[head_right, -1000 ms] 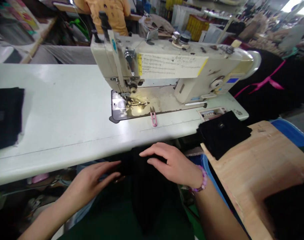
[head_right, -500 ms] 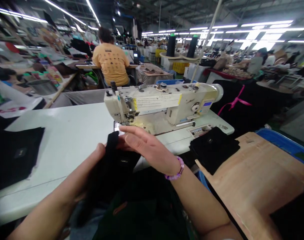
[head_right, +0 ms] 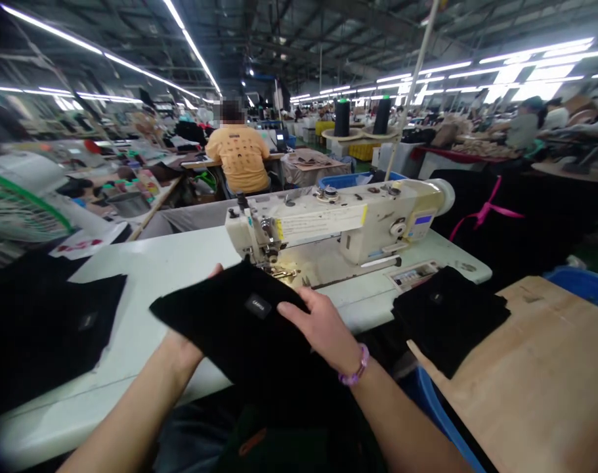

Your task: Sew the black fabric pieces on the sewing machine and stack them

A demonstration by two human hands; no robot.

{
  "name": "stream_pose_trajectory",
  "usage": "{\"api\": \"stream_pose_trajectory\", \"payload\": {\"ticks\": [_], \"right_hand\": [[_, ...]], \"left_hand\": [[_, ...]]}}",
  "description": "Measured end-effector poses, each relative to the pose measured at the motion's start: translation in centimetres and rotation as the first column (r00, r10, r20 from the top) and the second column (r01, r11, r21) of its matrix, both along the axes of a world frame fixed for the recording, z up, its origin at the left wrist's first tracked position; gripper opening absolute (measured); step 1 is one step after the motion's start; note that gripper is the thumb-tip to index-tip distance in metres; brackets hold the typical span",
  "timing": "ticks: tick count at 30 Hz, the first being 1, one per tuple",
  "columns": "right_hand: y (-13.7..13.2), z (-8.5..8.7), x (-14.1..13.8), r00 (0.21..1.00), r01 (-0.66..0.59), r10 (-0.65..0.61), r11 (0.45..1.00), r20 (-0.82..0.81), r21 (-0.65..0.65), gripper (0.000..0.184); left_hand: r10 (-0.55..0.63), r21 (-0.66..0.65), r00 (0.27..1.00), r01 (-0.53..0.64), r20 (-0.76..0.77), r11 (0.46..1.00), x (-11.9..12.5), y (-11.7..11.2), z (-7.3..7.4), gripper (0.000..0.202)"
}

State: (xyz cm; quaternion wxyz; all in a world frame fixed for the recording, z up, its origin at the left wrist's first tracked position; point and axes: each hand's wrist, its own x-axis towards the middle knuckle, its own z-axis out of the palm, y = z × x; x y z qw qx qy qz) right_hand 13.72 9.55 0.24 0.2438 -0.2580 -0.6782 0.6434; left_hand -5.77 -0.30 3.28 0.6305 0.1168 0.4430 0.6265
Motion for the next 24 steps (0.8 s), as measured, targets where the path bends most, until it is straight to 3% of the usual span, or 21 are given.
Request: {"api": "stream_pose_trajectory", "payload": {"ticks": [2,4,8,11,13,15,17,19,22,24], "right_hand": [[-0.9,-0.7,0.0,0.990,0.126,-0.131,0.989,-0.050,-0.078,0.038],[-1.8,-1.5,0.0,0.985,0.148,-0.156,0.983,-0.068,-0.111,0.043],[-3.1,-3.4,-0.1,0.976,0.157,-0.188,0.957,-0.112,-0.244,0.047],[-3.5,-5.3,-0.3,0.979,0.147,-0.179,0.955,-0.103,-0.259,0.046],[-3.6,-6.3,-0.4,0.990,0.127,-0.133,0.984,-0.038,-0.128,0.042],[-3.5,-6.6,-0.4,0.979,0.204,-0.206,0.974,0.008,0.097,0.038],[-3.6,-5.8,-0.2,0.934,0.351,-0.353,0.873,-0.057,0.339,0.037],[-3.8,-3.8,0.0,0.901,0.429,-0.383,0.734,-0.201,0.527,0.031],[-4.2,-0.2,-0.3,0.928,0.361,-0.170,0.631,-0.332,0.686,0.024],[-4.3,1.6,-1.0,0.938,0.312,-0.079,0.616,-0.337,0.724,0.028]], "left_hand": [[0.150,0.049,0.988,-0.151,0.036,0.987,-0.3,0.0,-0.5,0.068],[0.214,0.074,0.976,-0.217,0.052,0.973,-0.4,-0.2,-0.8,0.079],[0.283,0.187,0.959,-0.274,-0.026,0.943,0.0,-1.1,-1.3,0.097],[0.294,0.218,0.928,-0.246,-0.228,0.944,0.9,-2.1,-2.0,0.084],[0.315,0.142,0.868,-0.282,-0.383,0.949,1.6,-2.8,-2.1,0.064],[0.286,0.095,0.780,-0.282,-0.556,0.955,2.0,-3.5,-2.0,0.046],[0.193,0.119,0.635,-0.158,-0.748,0.980,2.2,-4.0,-1.5,0.037],[0.112,0.133,0.453,0.014,-0.884,0.991,2.4,-4.2,-1.2,0.031],[0.082,0.128,0.298,0.138,-0.951,0.982,2.9,-4.1,-1.3,0.036],[0.089,0.128,0.248,0.146,-0.965,0.981,3.3,-3.9,-1.9,0.044]]}}
